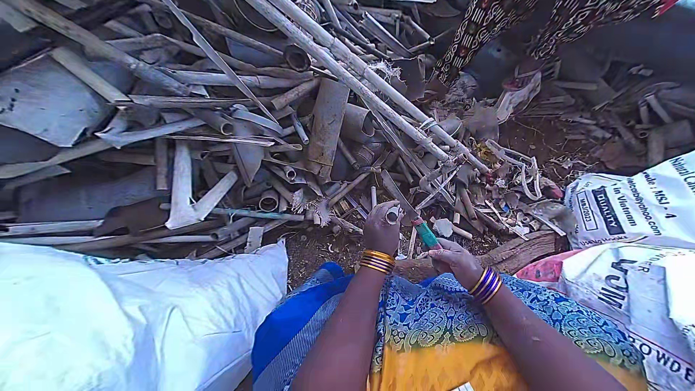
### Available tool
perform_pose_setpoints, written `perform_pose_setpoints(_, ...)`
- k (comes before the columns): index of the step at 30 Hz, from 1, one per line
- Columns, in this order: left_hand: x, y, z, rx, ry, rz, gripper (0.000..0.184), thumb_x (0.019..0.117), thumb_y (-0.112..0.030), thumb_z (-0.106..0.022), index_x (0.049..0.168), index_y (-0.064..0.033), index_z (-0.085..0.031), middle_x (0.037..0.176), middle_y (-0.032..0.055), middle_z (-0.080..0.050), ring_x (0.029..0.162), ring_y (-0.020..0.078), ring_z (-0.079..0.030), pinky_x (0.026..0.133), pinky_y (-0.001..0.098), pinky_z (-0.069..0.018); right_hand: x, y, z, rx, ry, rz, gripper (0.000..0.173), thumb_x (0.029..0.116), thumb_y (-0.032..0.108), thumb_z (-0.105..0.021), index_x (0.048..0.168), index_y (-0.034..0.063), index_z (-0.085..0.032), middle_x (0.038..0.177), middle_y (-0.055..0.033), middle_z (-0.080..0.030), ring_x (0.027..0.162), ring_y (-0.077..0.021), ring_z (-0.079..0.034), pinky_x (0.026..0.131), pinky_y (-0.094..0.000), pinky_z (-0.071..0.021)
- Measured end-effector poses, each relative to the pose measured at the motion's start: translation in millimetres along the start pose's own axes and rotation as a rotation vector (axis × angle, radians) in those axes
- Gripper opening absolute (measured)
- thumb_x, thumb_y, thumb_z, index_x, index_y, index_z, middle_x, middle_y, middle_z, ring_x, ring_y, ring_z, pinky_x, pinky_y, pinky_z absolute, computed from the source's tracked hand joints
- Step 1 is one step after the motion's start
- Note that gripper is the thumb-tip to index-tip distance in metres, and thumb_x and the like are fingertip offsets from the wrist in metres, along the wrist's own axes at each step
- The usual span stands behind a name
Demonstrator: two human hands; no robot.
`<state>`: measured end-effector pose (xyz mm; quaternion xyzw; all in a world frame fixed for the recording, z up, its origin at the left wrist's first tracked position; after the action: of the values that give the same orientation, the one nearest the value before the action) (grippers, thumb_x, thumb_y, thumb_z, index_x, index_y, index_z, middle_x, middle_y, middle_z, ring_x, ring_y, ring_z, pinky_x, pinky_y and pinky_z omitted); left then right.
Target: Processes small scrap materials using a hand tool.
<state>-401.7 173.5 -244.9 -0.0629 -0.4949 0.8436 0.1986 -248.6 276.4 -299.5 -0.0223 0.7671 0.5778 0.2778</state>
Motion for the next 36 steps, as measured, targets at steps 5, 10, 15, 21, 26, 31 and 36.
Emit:
perform_pose_setpoints(5, -2.1, -24.1, 48.0, 0.011, -0.234, -0.113, 0.023, 0.0919, -0.004, -0.07, 0.115, -0.0003, -0.074, 0.128, 0.0188, -0.068, 0.116, 0.0321, -0.068, 0.097, 0.0491, -0.0544, -0.1, 2.8, 15.1, 0.042, -0.213, 0.025, 0.013, 0.1034, 0.005, -0.041, 0.105, 0.0054, -0.054, 0.06, 0.0091, -0.048, 0.049, -0.0006, -0.047, 0.05, -0.0173, -0.0434)
perform_pose_setpoints(10, -64.3, -95.9, 227.3, 0.191, -0.902, -0.734, 0.018, 0.0969, -0.002, -0.055, 0.11, -0.0035, -0.067, 0.14, 0.0256, -0.053, 0.125, 0.0216, -0.06, 0.1, 0.0283, -0.0523, -1.6, -0.5, 36.3, 0.046, -0.419, 0.031, 0.014, 0.1079, 0.011, -0.042, 0.099, 0.0098, -0.053, 0.054, 0.0105, -0.043, 0.043, 0.0005, -0.042, 0.044, -0.0162, -0.0386)
perform_pose_setpoints(15, -125.8, -136.8, 397.6, 0.797, -1.265, -0.617, 0.026, 0.0945, 0.001, -0.053, 0.116, 0.0054, -0.067, 0.14, 0.0383, -0.051, 0.13, 0.0417, -0.054, 0.106, 0.0383, -0.0456, -8.9, -4.8, 34.6, -0.022, -0.387, 0.043, 0.012, 0.1073, 0.012, -0.045, 0.102, 0.0071, -0.055, 0.056, 0.0096, -0.042, 0.045, 0.0, -0.041, 0.046, -0.0164, -0.0367)
perform_pose_setpoints(21, -135.3, -103.7, 503.5, 1.077, -1.002, 0.362, 0.052, 0.1003, -0.001, -0.042, 0.145, -0.0211, -0.059, 0.165, 0.0169, -0.034, 0.134, 0.0414, -0.055, 0.103, 0.0545, -0.0477, -10.7, -6.3, 32.8, -0.089, -0.385, 0.07, 0.01, 0.1063, 0.012, -0.048, 0.101, 0.006, -0.055, 0.059, 0.0087, -0.042, 0.047, 0.0006, -0.041, 0.048, -0.0159, -0.0374)
perform_pose_setpoints(26, -137.8, -109.7, 478.6, 0.976, -0.898, 0.428, 0.055, 0.1009, -0.008, -0.045, 0.156, -0.0125, -0.043, 0.165, 0.0223, -0.03, 0.131, 0.0467, -0.055, 0.1, 0.0602, -0.0495, -15.9, 2.1, 27.4, 0.05, -0.385, 0.118, 0.01, 0.1075, 0.01, -0.044, 0.102, 0.0069, -0.052, 0.058, 0.0086, -0.042, 0.045, 0.0, -0.042, 0.047, -0.016, -0.0392)
perform_pose_setpoints(31, -75.2, -124.5, 334.1, 0.7, -0.573, -0.017, 0.044, 0.1054, -0.026, -0.05, 0.145, -0.0074, -0.054, 0.149, 0.0236, -0.05, 0.118, 0.031, -0.065, 0.1, 0.0427, -0.0524, -18.7, 11.9, 42.0, 0.015, -0.406, 0.258, 0.025, 0.1015, 0.004, -0.054, 0.126, -0.002, -0.055, 0.085, -0.0019, -0.06, 0.068, -0.0049, -0.058, 0.068, -0.023, -0.0512)
perform_pose_setpoints(36, 6.4, -73.2, 95.9, 0.697, 0.305, 0.064, 0.043, 0.1063, -0.027, -0.056, 0.144, -0.0064, -0.056, 0.14, 0.0233, -0.059, 0.127, 0.0417, -0.059, 0.103, 0.0639, -0.045, -5.3, -3.3, 56.5, 0.06, -0.465, 0.133, 0.018, 0.1042, 0.013, -0.056, 0.119, 0.0024, -0.055, 0.072, 0.0, -0.051, 0.055, -0.0067, -0.049, 0.054, -0.0242, -0.0453)
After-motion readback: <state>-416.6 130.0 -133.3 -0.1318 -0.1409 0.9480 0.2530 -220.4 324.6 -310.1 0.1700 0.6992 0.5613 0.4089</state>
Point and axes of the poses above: each hand's wrist, its own x-axis towards the middle knuckle, its own z-axis out of the back of the hand, y = z × x, the point moved 10 cm from there along x, towards the middle knuckle
